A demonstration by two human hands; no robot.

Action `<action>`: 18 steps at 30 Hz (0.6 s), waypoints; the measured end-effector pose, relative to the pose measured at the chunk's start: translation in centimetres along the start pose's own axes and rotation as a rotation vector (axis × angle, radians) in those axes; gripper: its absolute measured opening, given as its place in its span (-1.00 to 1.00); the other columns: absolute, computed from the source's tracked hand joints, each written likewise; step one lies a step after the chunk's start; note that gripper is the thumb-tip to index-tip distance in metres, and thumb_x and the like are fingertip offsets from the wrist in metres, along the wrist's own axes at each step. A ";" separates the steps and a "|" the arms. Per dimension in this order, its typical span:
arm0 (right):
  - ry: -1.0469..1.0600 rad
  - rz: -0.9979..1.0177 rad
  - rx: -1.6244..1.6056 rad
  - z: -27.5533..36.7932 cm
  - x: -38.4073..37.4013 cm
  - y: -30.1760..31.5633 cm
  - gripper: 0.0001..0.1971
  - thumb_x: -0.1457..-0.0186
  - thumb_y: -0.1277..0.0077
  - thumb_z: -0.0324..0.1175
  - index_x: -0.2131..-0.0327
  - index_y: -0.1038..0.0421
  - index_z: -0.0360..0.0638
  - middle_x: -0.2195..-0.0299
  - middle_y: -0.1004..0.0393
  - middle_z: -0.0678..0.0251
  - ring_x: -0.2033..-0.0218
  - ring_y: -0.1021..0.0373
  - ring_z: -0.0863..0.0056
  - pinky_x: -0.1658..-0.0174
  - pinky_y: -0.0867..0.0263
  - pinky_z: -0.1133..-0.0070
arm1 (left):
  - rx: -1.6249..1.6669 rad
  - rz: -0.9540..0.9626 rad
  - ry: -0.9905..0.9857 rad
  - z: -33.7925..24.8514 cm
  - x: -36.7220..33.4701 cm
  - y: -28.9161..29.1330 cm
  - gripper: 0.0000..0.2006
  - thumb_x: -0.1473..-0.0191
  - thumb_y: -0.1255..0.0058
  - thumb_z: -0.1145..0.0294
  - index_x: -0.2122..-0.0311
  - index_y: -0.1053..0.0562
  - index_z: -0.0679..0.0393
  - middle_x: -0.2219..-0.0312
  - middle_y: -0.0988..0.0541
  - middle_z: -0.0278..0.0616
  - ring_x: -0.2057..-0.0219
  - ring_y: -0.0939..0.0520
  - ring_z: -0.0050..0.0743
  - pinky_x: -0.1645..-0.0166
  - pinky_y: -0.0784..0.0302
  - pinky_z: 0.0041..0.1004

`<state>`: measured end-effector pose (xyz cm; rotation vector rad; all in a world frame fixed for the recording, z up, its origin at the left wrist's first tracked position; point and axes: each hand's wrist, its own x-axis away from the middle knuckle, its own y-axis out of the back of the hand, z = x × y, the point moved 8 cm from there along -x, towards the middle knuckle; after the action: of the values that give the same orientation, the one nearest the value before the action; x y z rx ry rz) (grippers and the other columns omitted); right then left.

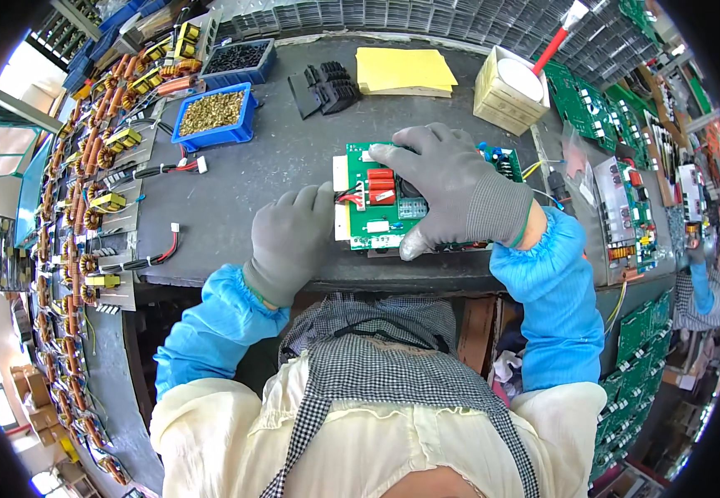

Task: The person is seen assembling electronic circuit boards, including connecting wires, positioning components on a metal base, and using an electric screwdriver to secure them.

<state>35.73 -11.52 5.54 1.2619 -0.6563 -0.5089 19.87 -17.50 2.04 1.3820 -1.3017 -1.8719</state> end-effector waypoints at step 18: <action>-0.092 -0.134 -0.094 0.8 1.3 0.6 0.17 0.40 -0.50 0.10 -0.37 -0.25 -0.03 -0.25 -0.28 0.00 -0.30 -0.19 -0.07 -0.38 -0.10 0.13 | 0.126 0.034 0.066 0.8 1.2 -2.8 -0.36 -0.03 -0.11 0.41 -0.27 -0.35 0.24 -0.01 -0.60 -0.08 0.01 -0.66 -0.09 -0.01 -0.63 -0.23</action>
<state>36.09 -12.86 6.49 1.2039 -0.6195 -0.7043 19.13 -16.88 -0.91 1.4628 -1.4220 -1.7331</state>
